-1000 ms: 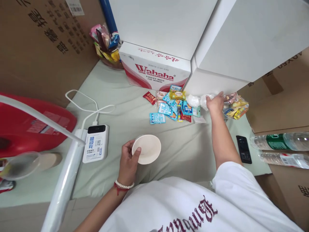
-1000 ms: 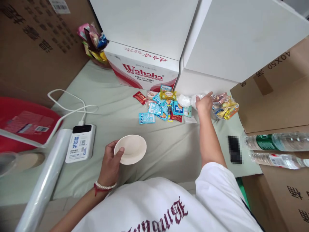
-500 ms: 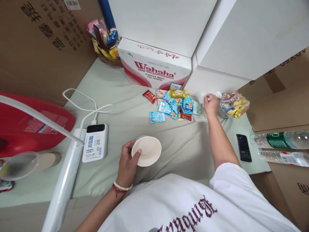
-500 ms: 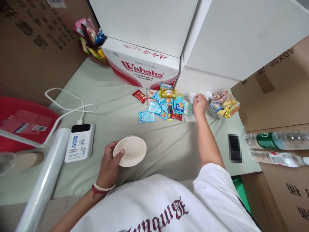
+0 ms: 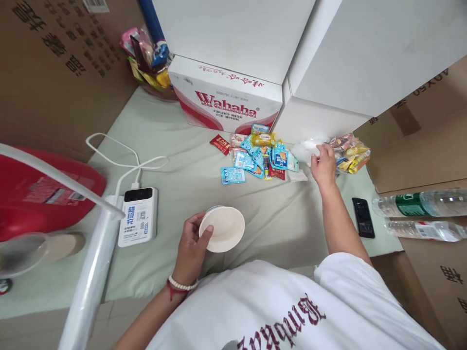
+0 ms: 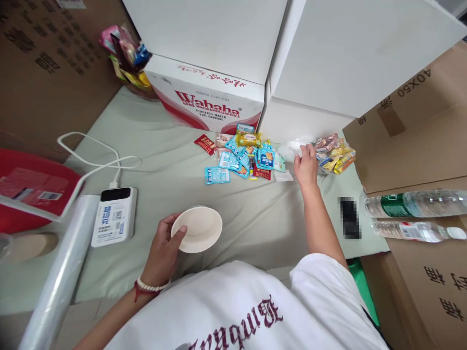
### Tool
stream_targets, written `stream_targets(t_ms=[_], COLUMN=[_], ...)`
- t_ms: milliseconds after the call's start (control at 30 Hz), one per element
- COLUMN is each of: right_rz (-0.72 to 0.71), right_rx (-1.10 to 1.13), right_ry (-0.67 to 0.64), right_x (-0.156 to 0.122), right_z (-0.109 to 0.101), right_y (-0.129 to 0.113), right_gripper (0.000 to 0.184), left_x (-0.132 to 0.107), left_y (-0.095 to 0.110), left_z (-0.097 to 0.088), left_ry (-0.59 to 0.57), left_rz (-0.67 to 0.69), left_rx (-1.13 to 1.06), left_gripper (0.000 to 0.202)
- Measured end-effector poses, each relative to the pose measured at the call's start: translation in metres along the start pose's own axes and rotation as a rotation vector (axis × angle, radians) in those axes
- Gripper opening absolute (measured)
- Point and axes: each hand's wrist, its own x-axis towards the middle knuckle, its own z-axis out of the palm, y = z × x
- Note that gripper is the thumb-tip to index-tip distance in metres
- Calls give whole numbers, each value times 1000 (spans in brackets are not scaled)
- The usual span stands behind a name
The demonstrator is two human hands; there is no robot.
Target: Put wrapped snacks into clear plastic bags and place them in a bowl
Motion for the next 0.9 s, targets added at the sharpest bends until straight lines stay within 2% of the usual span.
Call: stream_targets(t_ms=[33,100,167,200,333,400,467,533,567,633,700,733,800,833,900], right_rz=[-23,-85,-126,-121,67,139,147,66,-30,-295,-541,-606,-610,-554,-366], right_rx=[9,24,15,-2,-88,-103,-41,137,267,463,525,523,494,474,414], right_ry=[-38,-257,-472,-514,-379,-320,-218,-124,-144,-302,-479,-537,-567,-528,-329], right_x=[-15,-42,-58,-61,-48,-45,-57,-85,-102,-140,-171,-183,-198,-202,-204], right_z=[-5,-7,0,5,14,4,-13,-35,-45,-60,-65,-64,-61,-61,-71], right_y=[-1,-5,-7,-8,-3,-5,-17,-41,-56,-89,-118,-127,-130,-123,-95], right_gripper=[43,36,34,35,44,44,41,39,38,35,32,30,29,30,29], left_x=[0,1,3,4,2,1,0,1,2,4,4,4,3,2,1], left_y=[0,2,4,6,13,15,16,17,18,19,21,23,25,25,25], left_z=[-1,-1,2,4,11,13,14,17,19,27,37,42,51,53,51], left_ry=[5,4,-7,-18,-54,-62,-72,-81,-87,-112,-190,-251,-371,-411,-440], left_rz=[-7,-12,-5,1,18,15,8,5,6,1,-29,-50,-74,-68,-29], left_rx=[-2,-5,-4,-3,-11,-23,-41,-52,-54,-53,-62,-71,-89,-86,-52], left_gripper=[62,64,64,65,67,69,70,69,68,66,67,68,71,72,72])
